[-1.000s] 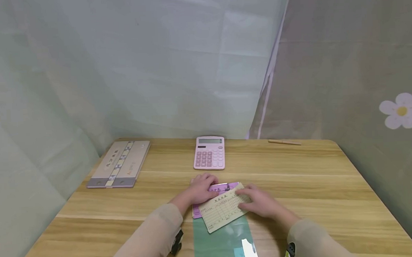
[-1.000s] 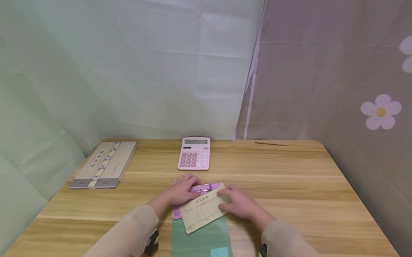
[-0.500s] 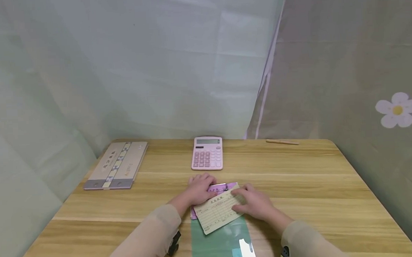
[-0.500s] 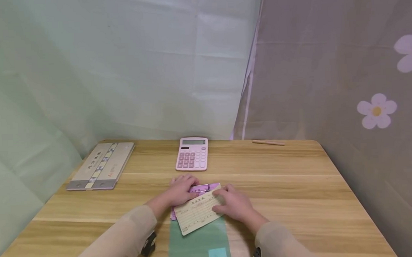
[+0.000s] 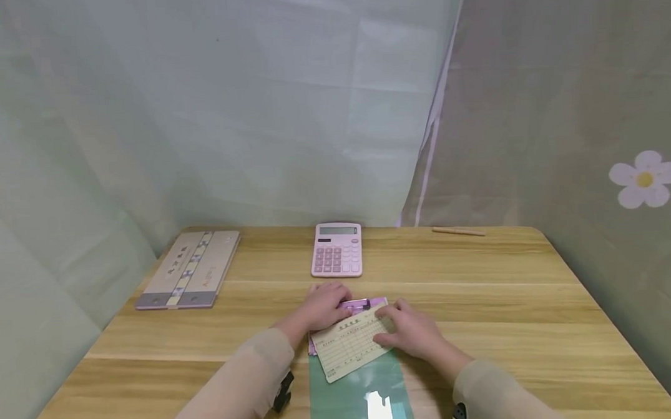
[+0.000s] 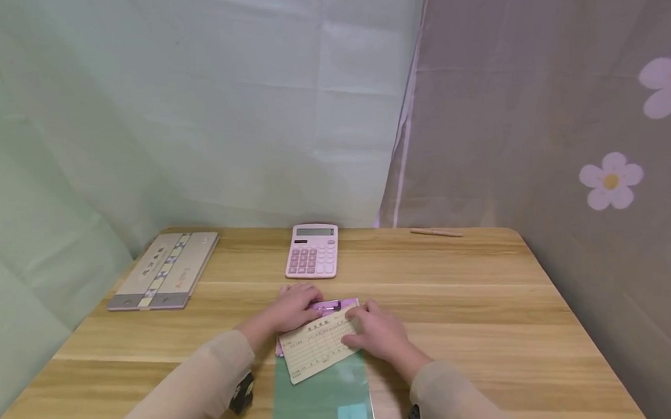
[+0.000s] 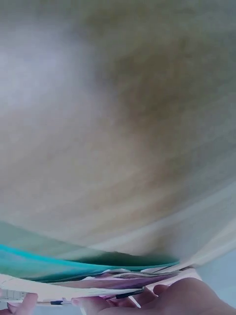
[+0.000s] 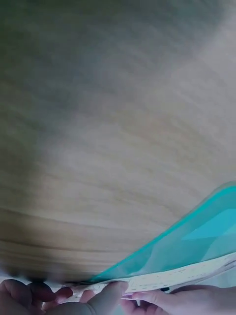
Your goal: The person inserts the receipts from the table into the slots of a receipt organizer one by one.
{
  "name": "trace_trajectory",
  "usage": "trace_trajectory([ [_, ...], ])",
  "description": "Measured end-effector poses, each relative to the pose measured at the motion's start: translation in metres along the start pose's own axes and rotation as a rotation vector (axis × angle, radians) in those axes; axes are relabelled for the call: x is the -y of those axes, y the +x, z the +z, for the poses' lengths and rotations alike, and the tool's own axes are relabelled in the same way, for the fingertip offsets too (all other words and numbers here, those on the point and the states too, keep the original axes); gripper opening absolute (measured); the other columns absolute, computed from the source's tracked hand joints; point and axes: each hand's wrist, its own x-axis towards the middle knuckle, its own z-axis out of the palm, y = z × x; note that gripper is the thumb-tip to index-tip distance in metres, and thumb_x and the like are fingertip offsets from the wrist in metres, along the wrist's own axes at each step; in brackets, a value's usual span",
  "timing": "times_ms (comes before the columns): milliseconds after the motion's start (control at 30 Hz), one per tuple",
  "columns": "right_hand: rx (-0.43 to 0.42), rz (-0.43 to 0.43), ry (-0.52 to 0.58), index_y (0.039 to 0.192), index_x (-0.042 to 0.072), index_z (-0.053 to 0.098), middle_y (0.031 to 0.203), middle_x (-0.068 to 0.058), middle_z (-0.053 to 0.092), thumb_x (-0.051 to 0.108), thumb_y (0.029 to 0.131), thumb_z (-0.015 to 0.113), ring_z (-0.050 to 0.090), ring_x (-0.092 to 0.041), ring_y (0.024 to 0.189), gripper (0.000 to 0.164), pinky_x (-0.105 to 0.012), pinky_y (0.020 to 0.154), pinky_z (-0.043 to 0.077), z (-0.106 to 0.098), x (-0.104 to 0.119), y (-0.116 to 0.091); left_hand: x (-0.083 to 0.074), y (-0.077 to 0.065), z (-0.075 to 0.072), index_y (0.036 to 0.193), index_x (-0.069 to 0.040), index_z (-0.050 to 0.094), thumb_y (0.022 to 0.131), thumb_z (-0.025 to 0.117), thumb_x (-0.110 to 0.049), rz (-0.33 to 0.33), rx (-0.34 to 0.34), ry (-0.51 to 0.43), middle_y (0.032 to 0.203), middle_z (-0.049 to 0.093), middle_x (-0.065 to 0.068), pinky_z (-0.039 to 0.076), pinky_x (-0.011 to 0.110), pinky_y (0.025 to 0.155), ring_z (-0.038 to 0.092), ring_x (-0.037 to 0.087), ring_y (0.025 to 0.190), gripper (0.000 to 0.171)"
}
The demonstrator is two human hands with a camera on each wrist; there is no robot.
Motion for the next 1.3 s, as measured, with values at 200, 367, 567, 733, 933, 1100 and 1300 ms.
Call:
trace_trajectory([
  [200, 0.003, 0.0, -0.02, 0.121, 0.016, 0.061, 0.1, -0.005, 0.054, 0.049, 0.075, 0.072, 0.049, -0.015, 0.068, 0.057, -0.033, 0.057, 0.041, 0.001, 0.004, 0.003, 0.002, 0.0, -0.002, 0.104, -0.017, 0.063, 0.089, 0.061, -0.032, 0.009, 0.004, -0.033, 0.098, 0.056, -0.006, 0.031, 0.038, 0.087, 0.05, 0.017, 0.099, 0.021],
  [367, -0.007, 0.015, -0.009, 0.121, 0.015, 0.06, 0.1, -0.006, 0.054, 0.048, 0.076, 0.072, 0.05, -0.016, 0.069, 0.058, -0.034, 0.058, 0.042, 0.0, 0.006, 0.004, 0.002, 0.001, -0.002, 0.104, -0.02, 0.063, 0.09, 0.061, -0.032, -0.005, 0.007, -0.064, 0.097, 0.055, -0.01, 0.03, 0.04, 0.091, 0.05, 0.014, 0.098, 0.019],
  [567, 0.004, 0.006, 0.012, 0.121, 0.015, 0.059, 0.1, -0.007, 0.054, 0.046, 0.077, 0.073, 0.051, -0.016, 0.07, 0.056, -0.036, 0.058, 0.043, 0.0, 0.008, 0.007, 0.004, 0.004, -0.004, 0.103, -0.019, 0.064, 0.089, 0.061, -0.031, -0.02, 0.016, -0.104, 0.094, 0.057, -0.01, 0.03, 0.04, 0.089, 0.051, 0.013, 0.093, 0.019],
  [733, 0.01, 0.005, 0.03, 0.121, 0.013, 0.059, 0.098, -0.007, 0.053, 0.042, 0.076, 0.074, 0.051, -0.017, 0.072, 0.056, -0.036, 0.059, 0.044, -0.001, 0.009, 0.008, 0.004, 0.005, -0.006, 0.105, -0.017, 0.064, 0.089, 0.062, -0.032, -0.019, 0.032, -0.108, 0.094, 0.057, -0.009, 0.03, 0.04, 0.088, 0.051, 0.014, 0.093, 0.022],
  [933, 0.009, 0.003, 0.038, 0.123, 0.011, 0.059, 0.099, -0.008, 0.054, 0.042, 0.077, 0.074, 0.051, -0.017, 0.074, 0.058, -0.037, 0.062, 0.045, 0.001, 0.015, 0.011, 0.005, 0.0, -0.01, 0.104, -0.017, 0.063, 0.088, 0.063, -0.032, -0.043, 0.046, -0.113, 0.093, 0.056, -0.009, 0.029, 0.043, 0.09, 0.051, 0.014, 0.091, 0.022],
  [1100, 0.007, 0.028, 0.072, 0.127, 0.006, 0.056, 0.101, -0.01, 0.053, 0.04, 0.078, 0.074, 0.051, -0.019, 0.077, 0.062, -0.04, 0.068, 0.047, 0.001, 0.019, 0.012, 0.006, -0.001, -0.011, 0.105, -0.018, 0.063, 0.088, 0.062, -0.032, -0.061, 0.067, -0.101, 0.096, 0.058, -0.008, 0.03, 0.041, 0.088, 0.052, 0.015, 0.095, 0.022],
  [1300, -0.019, 0.05, 0.065, 0.125, 0.002, 0.057, 0.103, -0.013, 0.054, 0.037, 0.078, 0.074, 0.054, -0.022, 0.082, 0.061, -0.043, 0.075, 0.047, -0.002, 0.016, 0.009, 0.0, 0.005, -0.011, 0.106, -0.019, 0.062, 0.089, 0.061, -0.033, -0.067, 0.089, -0.095, 0.102, 0.059, -0.008, 0.03, 0.042, 0.092, 0.052, 0.015, 0.1, 0.022],
])
